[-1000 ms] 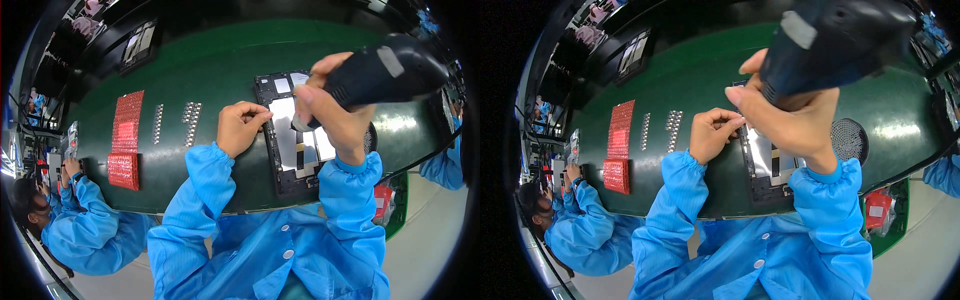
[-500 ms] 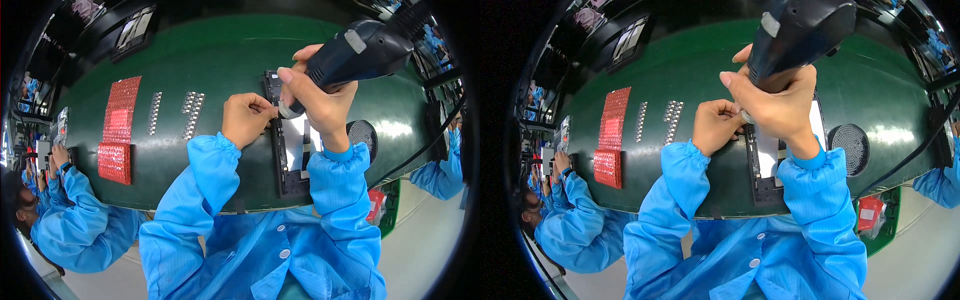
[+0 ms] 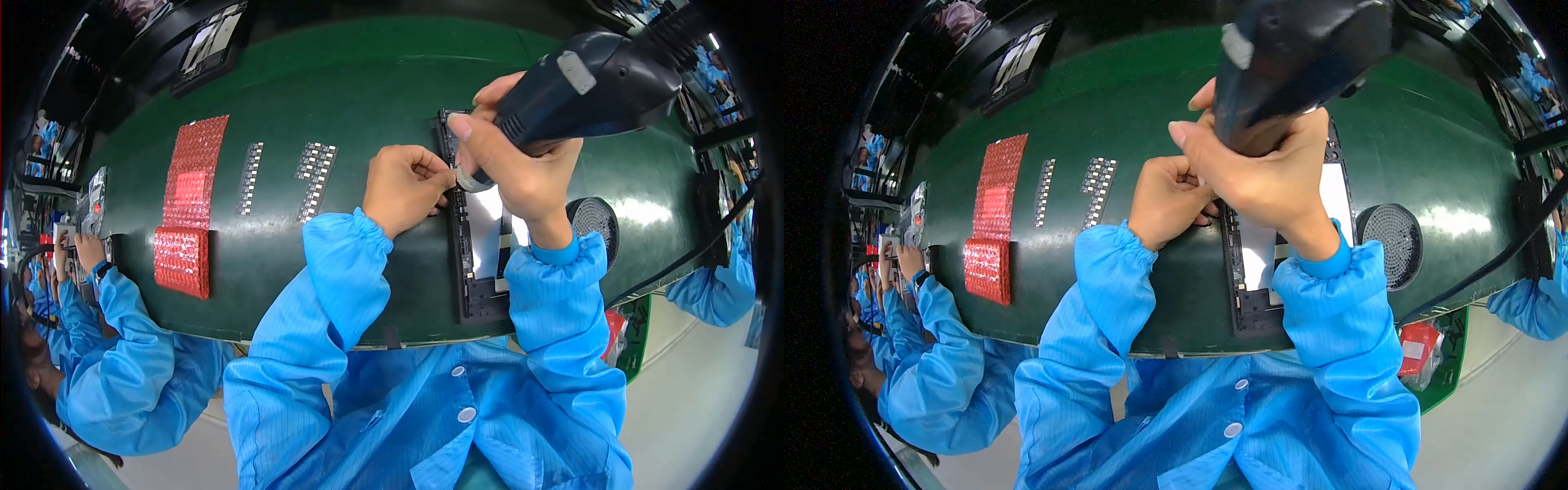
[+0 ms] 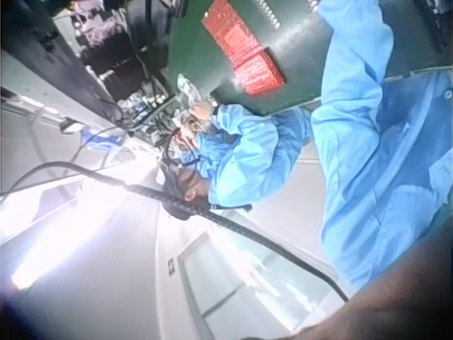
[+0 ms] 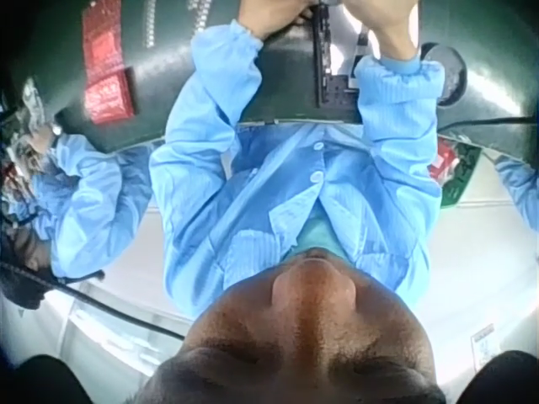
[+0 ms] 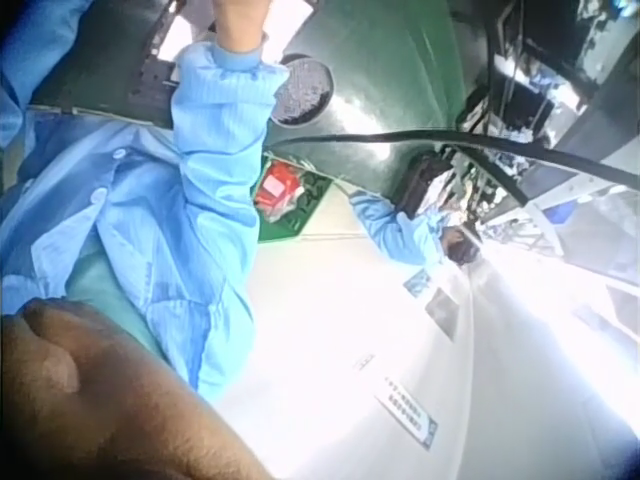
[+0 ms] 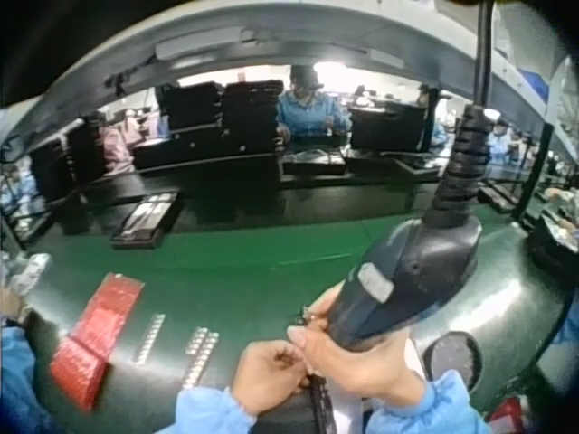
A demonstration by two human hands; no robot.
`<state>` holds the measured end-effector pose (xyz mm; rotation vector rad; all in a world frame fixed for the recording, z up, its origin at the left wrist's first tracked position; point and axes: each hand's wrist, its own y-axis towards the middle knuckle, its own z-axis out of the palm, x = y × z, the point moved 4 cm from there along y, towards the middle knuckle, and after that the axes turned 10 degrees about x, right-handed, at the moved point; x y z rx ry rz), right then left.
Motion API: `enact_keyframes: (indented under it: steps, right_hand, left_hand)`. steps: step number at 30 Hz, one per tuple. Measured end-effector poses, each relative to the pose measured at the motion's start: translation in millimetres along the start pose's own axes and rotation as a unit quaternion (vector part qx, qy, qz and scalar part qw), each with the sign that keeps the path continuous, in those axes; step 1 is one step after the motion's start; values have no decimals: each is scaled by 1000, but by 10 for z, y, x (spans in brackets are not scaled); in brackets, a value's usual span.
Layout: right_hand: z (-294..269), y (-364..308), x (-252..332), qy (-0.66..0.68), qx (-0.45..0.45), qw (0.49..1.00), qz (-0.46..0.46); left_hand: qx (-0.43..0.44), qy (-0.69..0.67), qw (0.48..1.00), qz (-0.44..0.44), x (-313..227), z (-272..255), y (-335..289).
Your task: The person assembles a tablet by attaching a screen panel to a tablet chassis with screws, using an electric screwdriver.
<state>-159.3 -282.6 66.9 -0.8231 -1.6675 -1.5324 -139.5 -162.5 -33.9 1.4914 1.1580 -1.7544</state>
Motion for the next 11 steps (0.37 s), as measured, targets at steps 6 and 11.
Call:
enact_keyframes:
  steps: [6,11]
  right_hand:
    - [45,-29,-14,-23,-6,999,-24]
    - [-23,-32,64,-20,-27,999,3]
  left_hand:
    - [-1,-4,1000,6,-2,0,5]
    - [-4,5,1000,20,10,7,8]
